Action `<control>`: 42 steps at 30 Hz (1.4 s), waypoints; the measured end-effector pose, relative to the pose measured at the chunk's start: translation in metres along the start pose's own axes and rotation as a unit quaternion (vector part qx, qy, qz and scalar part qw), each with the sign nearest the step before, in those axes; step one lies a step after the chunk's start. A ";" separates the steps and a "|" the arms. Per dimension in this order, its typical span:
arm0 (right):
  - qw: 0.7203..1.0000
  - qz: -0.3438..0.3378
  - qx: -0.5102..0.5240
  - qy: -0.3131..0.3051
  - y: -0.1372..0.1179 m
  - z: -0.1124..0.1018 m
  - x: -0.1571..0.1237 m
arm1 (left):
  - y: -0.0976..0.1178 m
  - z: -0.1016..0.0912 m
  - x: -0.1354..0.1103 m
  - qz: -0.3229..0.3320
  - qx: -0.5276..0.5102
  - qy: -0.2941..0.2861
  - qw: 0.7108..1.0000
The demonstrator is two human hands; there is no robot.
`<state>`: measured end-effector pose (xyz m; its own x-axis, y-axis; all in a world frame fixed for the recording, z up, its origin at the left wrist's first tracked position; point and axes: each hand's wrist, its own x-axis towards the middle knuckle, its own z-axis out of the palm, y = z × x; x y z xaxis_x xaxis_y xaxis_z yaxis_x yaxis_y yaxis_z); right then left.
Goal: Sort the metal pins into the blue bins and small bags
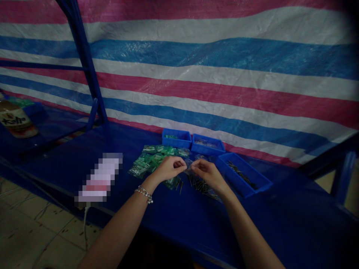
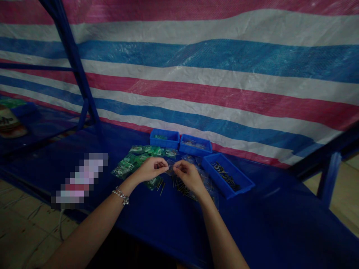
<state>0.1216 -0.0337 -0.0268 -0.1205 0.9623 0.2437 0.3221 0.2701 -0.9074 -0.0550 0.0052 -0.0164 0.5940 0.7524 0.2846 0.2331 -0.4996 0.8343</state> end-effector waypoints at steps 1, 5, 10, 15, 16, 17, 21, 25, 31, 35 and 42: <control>1.000 0.002 -0.001 -0.001 0.000 0.000 0.000 | 0.000 0.000 0.000 0.000 0.002 0.005 1.000; 1.000 0.009 -0.014 -0.022 0.000 0.002 -0.001 | 0.002 -0.002 0.000 -0.002 0.003 0.027 1.000; 0.998 0.018 -0.041 -0.049 0.002 0.003 -0.002 | 0.002 -0.002 0.001 -0.003 0.004 0.047 0.999; 0.996 0.036 -0.051 -0.071 0.001 0.003 -0.003 | 0.001 -0.002 0.002 -0.002 0.004 0.063 0.998; 0.995 0.042 -0.046 -0.076 -0.001 0.004 -0.004 | 0.001 -0.002 0.002 -0.002 0.004 0.065 0.998; 0.995 0.048 -0.039 -0.078 -0.003 0.004 -0.004 | 0.001 -0.002 0.002 -0.002 0.005 0.066 0.998; 0.996 0.063 -0.009 -0.069 -0.013 0.003 -0.005 | 0.003 -0.003 0.002 -0.005 0.014 0.073 0.997; 0.996 0.084 0.011 -0.036 -0.022 0.003 -0.005 | 0.002 -0.002 0.001 -0.019 -0.013 0.066 0.998; 0.995 0.088 0.032 -0.019 -0.029 0.003 -0.005 | 0.002 -0.002 0.001 -0.041 -0.057 0.009 0.997; 0.996 0.085 0.031 -0.018 -0.029 0.005 -0.006 | 0.006 -0.003 0.001 -0.045 -0.064 0.007 0.997; 0.996 0.074 0.032 -0.030 -0.020 0.006 -0.005 | 0.003 -0.003 0.001 -0.025 -0.060 0.008 0.998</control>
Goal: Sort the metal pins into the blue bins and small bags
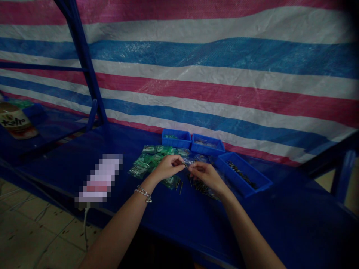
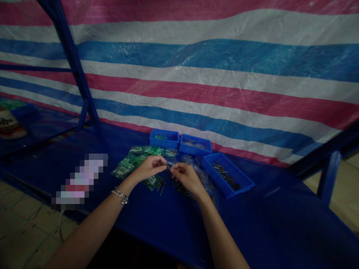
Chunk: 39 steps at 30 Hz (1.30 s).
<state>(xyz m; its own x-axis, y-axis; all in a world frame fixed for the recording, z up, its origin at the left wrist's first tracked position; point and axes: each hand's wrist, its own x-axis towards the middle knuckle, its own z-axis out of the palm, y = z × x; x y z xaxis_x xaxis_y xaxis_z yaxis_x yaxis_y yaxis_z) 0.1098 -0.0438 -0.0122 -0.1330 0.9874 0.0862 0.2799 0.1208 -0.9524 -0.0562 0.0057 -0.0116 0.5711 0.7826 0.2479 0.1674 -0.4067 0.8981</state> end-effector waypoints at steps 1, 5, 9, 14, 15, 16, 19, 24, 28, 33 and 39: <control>1.000 -0.002 0.001 0.001 0.002 0.000 0.001 | -0.001 0.000 0.000 0.002 0.001 0.002 1.000; 1.000 -0.004 0.000 0.010 0.004 0.000 0.002 | -0.002 0.001 0.001 -0.004 0.010 0.009 1.000; 1.000 -0.003 -0.003 0.003 0.001 0.000 0.000 | -0.003 0.001 0.001 -0.001 0.021 0.008 1.000; 1.000 -0.006 -0.009 -0.015 -0.003 0.002 -0.001 | -0.003 0.000 0.001 0.002 0.015 0.007 1.000; 1.000 -0.005 -0.009 -0.018 -0.004 0.002 -0.002 | -0.002 0.000 0.001 0.003 0.012 0.008 1.000; 1.000 -0.004 -0.009 -0.022 -0.004 0.002 -0.002 | -0.002 0.000 0.001 0.004 0.011 0.010 1.000; 1.000 0.000 -0.005 -0.028 -0.004 0.003 -0.002 | -0.001 0.000 0.001 0.006 0.004 0.014 1.000; 1.000 0.007 0.009 0.014 -0.003 -0.001 -0.002 | 0.002 0.000 0.000 0.009 -0.006 0.014 1.000; 0.998 0.019 -0.016 0.051 -0.002 -0.003 -0.001 | 0.003 0.000 0.000 0.010 0.001 0.024 1.000; 0.998 0.029 -0.006 0.048 -0.004 -0.001 0.000 | 0.001 0.000 0.001 0.008 -0.006 0.028 1.000; 0.998 0.029 0.034 0.038 -0.005 0.000 -0.001 | -0.003 0.001 0.002 -0.001 -0.017 0.031 0.999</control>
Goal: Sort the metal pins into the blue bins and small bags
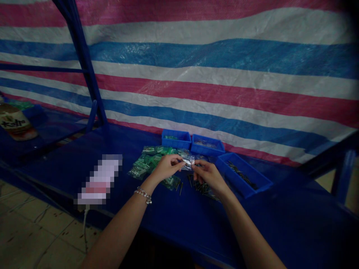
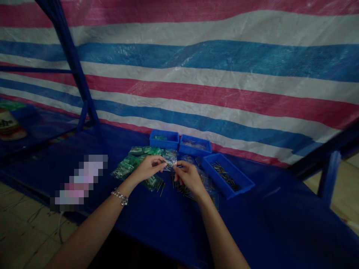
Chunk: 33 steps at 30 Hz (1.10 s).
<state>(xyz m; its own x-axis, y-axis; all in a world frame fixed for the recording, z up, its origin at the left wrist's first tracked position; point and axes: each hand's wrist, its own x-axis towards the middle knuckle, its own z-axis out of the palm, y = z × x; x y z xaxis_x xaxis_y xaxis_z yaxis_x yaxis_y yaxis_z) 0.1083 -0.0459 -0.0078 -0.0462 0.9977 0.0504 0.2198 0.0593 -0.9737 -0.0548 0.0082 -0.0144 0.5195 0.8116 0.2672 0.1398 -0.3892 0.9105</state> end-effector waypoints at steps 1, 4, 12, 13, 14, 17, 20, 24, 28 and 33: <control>1.000 0.000 0.007 0.002 0.001 0.000 0.000 | -0.001 0.000 0.000 -0.001 0.000 0.000 1.000; 0.999 -0.001 0.029 0.013 0.003 -0.001 0.000 | -0.001 0.000 0.000 -0.001 0.002 -0.004 1.000; 0.995 -0.018 0.098 0.031 0.003 -0.002 0.000 | 0.000 -0.003 -0.002 0.020 0.062 0.010 0.998; 0.994 -0.020 0.103 0.034 0.003 -0.003 0.000 | 0.000 -0.003 -0.002 0.023 0.063 0.006 0.998; 0.994 -0.021 0.104 0.037 0.004 -0.003 0.000 | -0.001 -0.003 -0.001 0.024 0.061 0.003 0.998; 0.993 -0.021 0.103 0.047 0.007 -0.004 0.001 | -0.003 -0.002 0.000 0.023 0.047 0.011 0.999; 0.993 -0.017 0.104 0.048 0.006 -0.004 0.001 | -0.005 -0.001 0.000 0.023 0.032 0.028 0.999; 0.994 -0.019 0.101 0.046 0.004 -0.004 0.002 | -0.010 -0.001 0.001 0.028 0.043 0.051 0.997; 0.994 -0.026 0.093 0.052 0.005 -0.004 0.003 | -0.011 -0.001 0.001 0.024 0.065 0.050 0.996; 0.995 -0.038 0.082 0.042 0.007 -0.002 0.004 | -0.009 -0.001 0.001 0.024 0.060 0.048 0.997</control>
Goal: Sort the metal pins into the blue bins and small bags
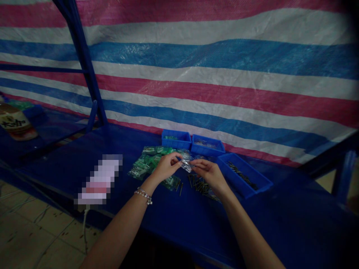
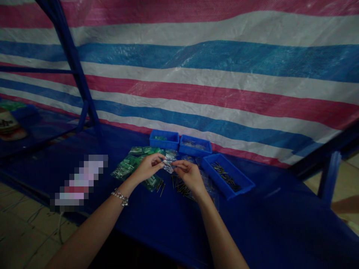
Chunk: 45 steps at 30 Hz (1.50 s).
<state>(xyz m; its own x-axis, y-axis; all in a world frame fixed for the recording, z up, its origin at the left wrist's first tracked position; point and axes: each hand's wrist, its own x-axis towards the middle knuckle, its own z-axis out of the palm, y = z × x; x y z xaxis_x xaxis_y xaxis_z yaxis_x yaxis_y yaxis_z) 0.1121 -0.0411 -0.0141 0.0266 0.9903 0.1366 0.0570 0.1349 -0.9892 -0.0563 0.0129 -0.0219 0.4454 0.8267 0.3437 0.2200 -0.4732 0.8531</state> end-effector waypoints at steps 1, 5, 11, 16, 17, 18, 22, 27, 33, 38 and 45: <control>1.000 -0.003 -0.003 -0.002 0.000 0.000 0.000 | 0.000 0.000 0.000 0.002 -0.003 0.000 1.000; 1.000 -0.015 -0.012 -0.004 0.002 0.000 0.000 | -0.004 0.000 0.000 0.004 0.010 -0.002 1.000; 0.999 -0.033 -0.025 0.000 0.002 -0.001 0.001 | -0.006 -0.001 0.000 0.014 0.061 -0.006 0.998; 0.997 -0.064 -0.040 0.016 0.000 0.000 0.001 | -0.003 0.000 -0.003 0.028 0.123 -0.007 0.992; 0.996 -0.072 -0.049 0.016 0.001 0.000 0.001 | -0.003 0.000 -0.003 0.031 0.131 -0.006 0.991; 0.995 -0.080 -0.062 0.017 0.001 0.000 0.001 | -0.002 0.000 -0.004 0.033 0.138 -0.004 0.990; 0.982 -0.121 -0.145 0.030 0.005 0.000 0.000 | 0.001 -0.001 -0.005 0.041 0.154 -0.001 0.987; 0.958 -0.149 -0.240 0.048 0.004 0.000 -0.002 | 0.003 -0.002 -0.005 0.043 0.168 0.004 0.985; 0.989 -0.108 -0.094 0.034 0.000 0.002 -0.002 | 0.006 -0.003 -0.005 0.032 0.186 0.009 0.982; 0.997 -0.053 -0.032 0.043 -0.005 0.001 -0.001 | 0.007 -0.003 -0.005 0.017 0.204 0.016 0.979; 0.992 0.044 0.038 0.112 -0.007 -0.007 -0.001 | 0.009 -0.004 -0.006 -0.020 0.180 0.002 0.983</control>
<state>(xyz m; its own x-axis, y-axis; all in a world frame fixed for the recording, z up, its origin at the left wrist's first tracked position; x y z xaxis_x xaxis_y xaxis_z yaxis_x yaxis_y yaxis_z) 0.1187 -0.0437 -0.0073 0.2504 0.9669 0.0500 -0.0297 0.0593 -0.9978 -0.0605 0.0046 -0.0148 0.4268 0.8477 0.3151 0.5306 -0.5169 0.6717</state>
